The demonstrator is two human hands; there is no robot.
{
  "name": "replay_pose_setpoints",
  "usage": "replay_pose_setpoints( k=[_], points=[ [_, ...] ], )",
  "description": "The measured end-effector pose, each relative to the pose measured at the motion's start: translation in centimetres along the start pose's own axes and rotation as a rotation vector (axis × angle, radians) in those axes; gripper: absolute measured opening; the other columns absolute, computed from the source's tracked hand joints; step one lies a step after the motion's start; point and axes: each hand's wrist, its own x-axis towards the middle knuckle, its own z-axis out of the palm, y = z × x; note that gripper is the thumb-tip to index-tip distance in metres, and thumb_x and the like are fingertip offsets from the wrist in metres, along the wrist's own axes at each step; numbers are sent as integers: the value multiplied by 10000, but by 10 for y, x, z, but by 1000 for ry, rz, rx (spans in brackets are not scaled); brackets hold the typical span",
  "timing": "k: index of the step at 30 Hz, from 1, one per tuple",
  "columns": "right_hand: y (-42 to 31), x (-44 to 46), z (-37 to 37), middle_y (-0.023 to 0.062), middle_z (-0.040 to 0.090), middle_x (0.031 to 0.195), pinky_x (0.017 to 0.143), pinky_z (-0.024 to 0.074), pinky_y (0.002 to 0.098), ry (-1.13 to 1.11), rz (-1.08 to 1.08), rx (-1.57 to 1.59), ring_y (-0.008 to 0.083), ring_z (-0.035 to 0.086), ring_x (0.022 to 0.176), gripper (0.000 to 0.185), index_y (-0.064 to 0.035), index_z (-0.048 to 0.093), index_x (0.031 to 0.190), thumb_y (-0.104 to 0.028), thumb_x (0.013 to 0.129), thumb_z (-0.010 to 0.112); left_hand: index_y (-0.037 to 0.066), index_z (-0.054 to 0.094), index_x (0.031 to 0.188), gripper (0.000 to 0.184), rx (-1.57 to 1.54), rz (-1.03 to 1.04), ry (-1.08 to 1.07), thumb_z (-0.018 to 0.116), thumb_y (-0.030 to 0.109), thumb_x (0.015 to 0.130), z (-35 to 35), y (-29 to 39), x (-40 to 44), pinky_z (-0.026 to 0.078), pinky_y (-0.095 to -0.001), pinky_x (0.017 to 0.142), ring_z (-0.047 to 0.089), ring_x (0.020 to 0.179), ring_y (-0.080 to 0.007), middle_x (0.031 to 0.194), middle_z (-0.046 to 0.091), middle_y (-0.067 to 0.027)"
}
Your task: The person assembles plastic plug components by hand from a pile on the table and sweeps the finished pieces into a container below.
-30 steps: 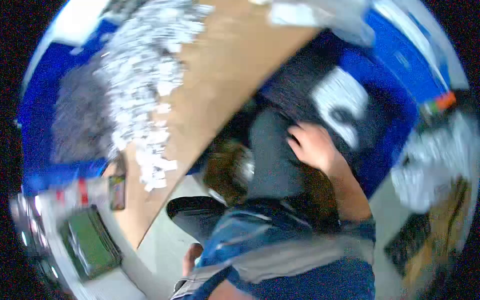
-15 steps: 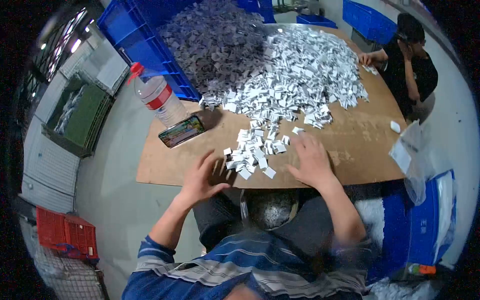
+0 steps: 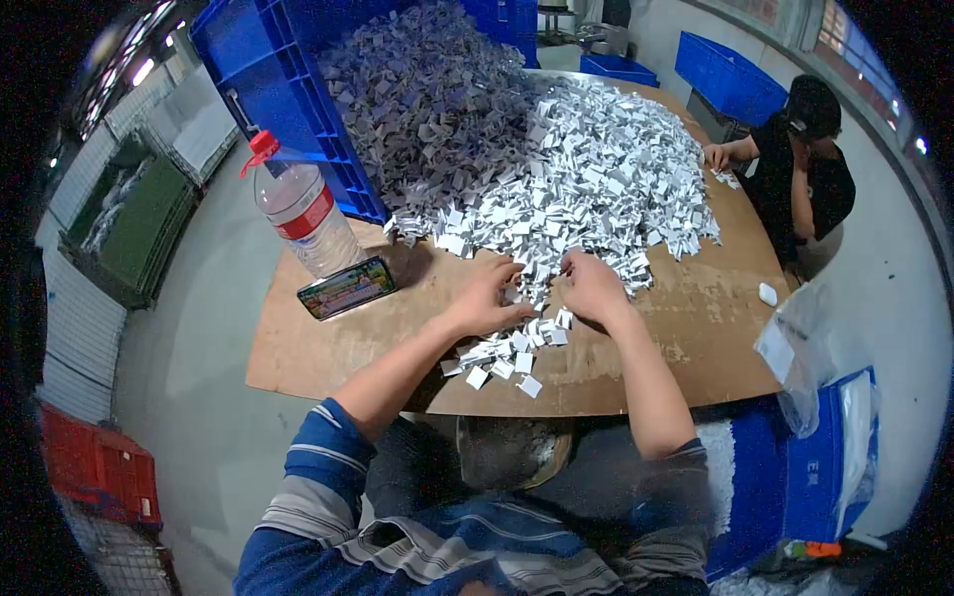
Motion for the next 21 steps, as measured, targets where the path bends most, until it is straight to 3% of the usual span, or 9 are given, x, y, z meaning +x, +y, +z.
replay_pose_setpoints(
  k=[1, 3, 6, 8, 9, 12, 16, 21],
  points=[
    [-4, 4, -6, 105, 657, 804, 696, 501, 415, -116, 28, 33, 319, 608, 723, 309, -62, 657, 1060, -137, 762, 627, -6, 595, 1293, 589, 10, -3, 56, 750, 331, 836, 8, -3, 4, 473, -439, 1022, 536, 1218, -367, 1348, 549, -203],
    [-3, 12, -8, 66, 601, 645, 619, 474, 401, -76, -63, -23, 291, 555, 602, 244, -60, 661, 973, -121, 742, 613, 0, 620, 1229, 534, -4, -9, 46, 759, 314, 820, 10, -1, 11, 483, -434, 979, 554, 1167, -359, 1286, 577, -193],
    [-15, 12, -12, 78, 639, 731, 643, 481, 389, -128, -92, 157, 297, 575, 659, 249, -54, 690, 977, -106, 736, 647, 19, 696, 1037, 370, -2, -64, 25, 787, 264, 775, -8, -5, 12, 513, -420, 850, 606, 1014, -335, 1100, 660, -161],
    [-18, 17, -4, 68, 610, 709, 623, 458, 355, -247, -127, 205, 246, 538, 637, 322, -48, 698, 1037, -76, 717, 676, 60, 706, 863, 277, 87, 88, 157, 764, 285, 711, -9, -14, 15, 497, -450, 716, 621, 807, -368, 848, 686, -139],
    [-17, 16, 7, 57, 591, 678, 601, 447, 345, -132, -255, 190, 228, 531, 617, 334, -43, 701, 1047, -84, 716, 707, 42, 696, 865, 260, 92, 90, 168, 798, 243, 737, -9, -14, 14, 507, -430, 715, 614, 760, -334, 799, 664, -116],
    [-23, 13, 23, 36, 566, 648, 570, 428, 315, -89, -267, 285, 191, 507, 579, 280, -38, 687, 1013, -86, 739, 725, 34, 695, 871, 237, 90, 90, 246, 787, 223, 762, -4, -20, 15, 508, -413, 705, 613, 769, -317, 816, 663, -118],
    [-28, 11, 21, 9, 564, 682, 539, 370, 245, -52, -116, 271, 102, 454, 571, 226, -38, 663, 994, -26, 771, 696, 39, 726, 853, 219, -167, 87, 403, 751, 237, 763, 8, -26, 21, 510, -420, 690, 628, 758, -335, 835, 684, -126],
    [-33, 11, 37, 6, 546, 641, 523, 375, 262, 48, -139, 310, 118, 441, 530, 180, -41, 651, 951, -64, 783, 710, 28, 733, 867, 193, -252, 10, 431, 733, 210, 806, 7, -21, 20, 513, -397, 688, 632, 754, -320, 833, 685, -129]
  ],
)
